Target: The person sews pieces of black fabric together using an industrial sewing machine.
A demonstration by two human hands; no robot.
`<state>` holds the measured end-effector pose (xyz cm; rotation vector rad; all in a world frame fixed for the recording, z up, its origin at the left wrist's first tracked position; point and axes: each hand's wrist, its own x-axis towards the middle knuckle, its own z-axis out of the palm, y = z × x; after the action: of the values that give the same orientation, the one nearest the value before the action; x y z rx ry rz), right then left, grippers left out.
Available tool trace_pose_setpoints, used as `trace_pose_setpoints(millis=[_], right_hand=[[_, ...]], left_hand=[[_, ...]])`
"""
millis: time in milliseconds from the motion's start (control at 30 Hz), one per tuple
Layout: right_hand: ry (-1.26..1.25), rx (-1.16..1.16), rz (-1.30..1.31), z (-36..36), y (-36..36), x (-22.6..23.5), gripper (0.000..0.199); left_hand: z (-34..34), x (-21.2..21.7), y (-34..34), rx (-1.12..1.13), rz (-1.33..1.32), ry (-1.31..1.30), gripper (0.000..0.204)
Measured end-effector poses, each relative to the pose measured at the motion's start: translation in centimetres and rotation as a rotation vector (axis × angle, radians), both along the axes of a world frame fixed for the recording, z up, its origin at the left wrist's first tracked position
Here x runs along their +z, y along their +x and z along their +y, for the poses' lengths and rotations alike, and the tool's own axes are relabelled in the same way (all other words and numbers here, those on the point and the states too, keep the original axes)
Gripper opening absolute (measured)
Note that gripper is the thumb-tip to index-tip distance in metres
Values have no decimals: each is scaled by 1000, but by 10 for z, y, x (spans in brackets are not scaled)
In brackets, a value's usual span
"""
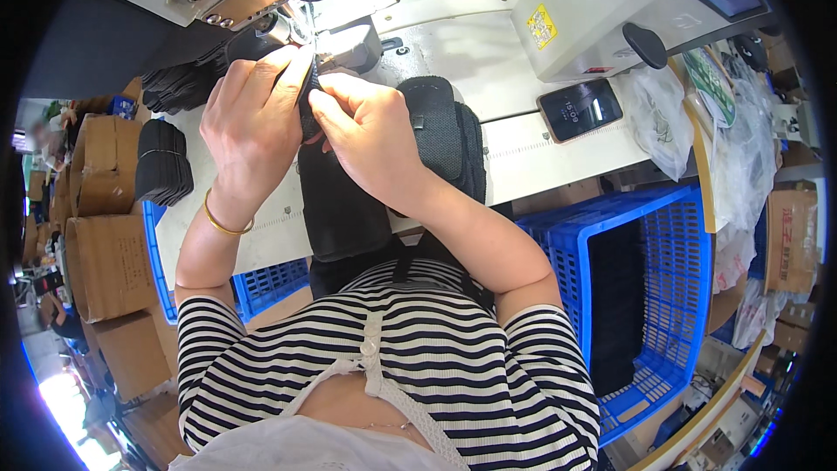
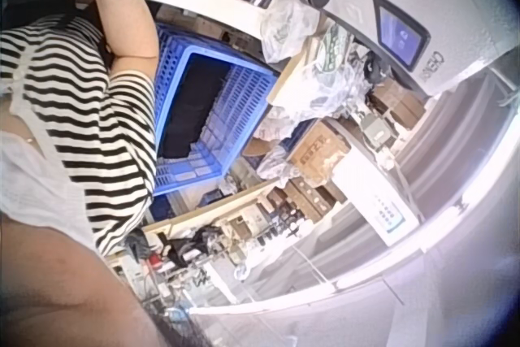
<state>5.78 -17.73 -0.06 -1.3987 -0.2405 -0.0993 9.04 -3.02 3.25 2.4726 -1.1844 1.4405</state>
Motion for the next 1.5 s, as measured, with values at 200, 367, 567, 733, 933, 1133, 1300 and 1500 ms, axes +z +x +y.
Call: trace_pose_setpoints(millis=[200, 367, 567, 733, 933, 1133, 1300, 1500], right_hand=[[-174, -43, -55, -13, -2, -14, 19], [-1102, -600, -216, -69, -19, -57, 69], [-1154, -500, -135, -72, -28, -76, 73], [-1083, -542, -317, -70, -31, -78, 66], [-1014, -609, -464, -72, -33, -91, 53], [-856, -634, -476, -72, -39, -84, 47], [-469, -354, -593, -67, -31, -29, 23], [-79, 134, -77, -35, -26, -10, 19]], left_hand=[[6, 9, -16, -99, 302, -132, 31], [37, -23, -7, -410, 681, -1226, 31], [37, -20, 80, -374, 1313, -1482, 13], [54, -20, 96, 1, 933, -900, 22], [42, -85, -47, 239, 1275, -312, 71], [28, -83, -69, 157, 507, -58, 77], [31, -31, -51, -370, 1721, -1604, 36], [13, -27, -55, -471, 1433, -1515, 28]])
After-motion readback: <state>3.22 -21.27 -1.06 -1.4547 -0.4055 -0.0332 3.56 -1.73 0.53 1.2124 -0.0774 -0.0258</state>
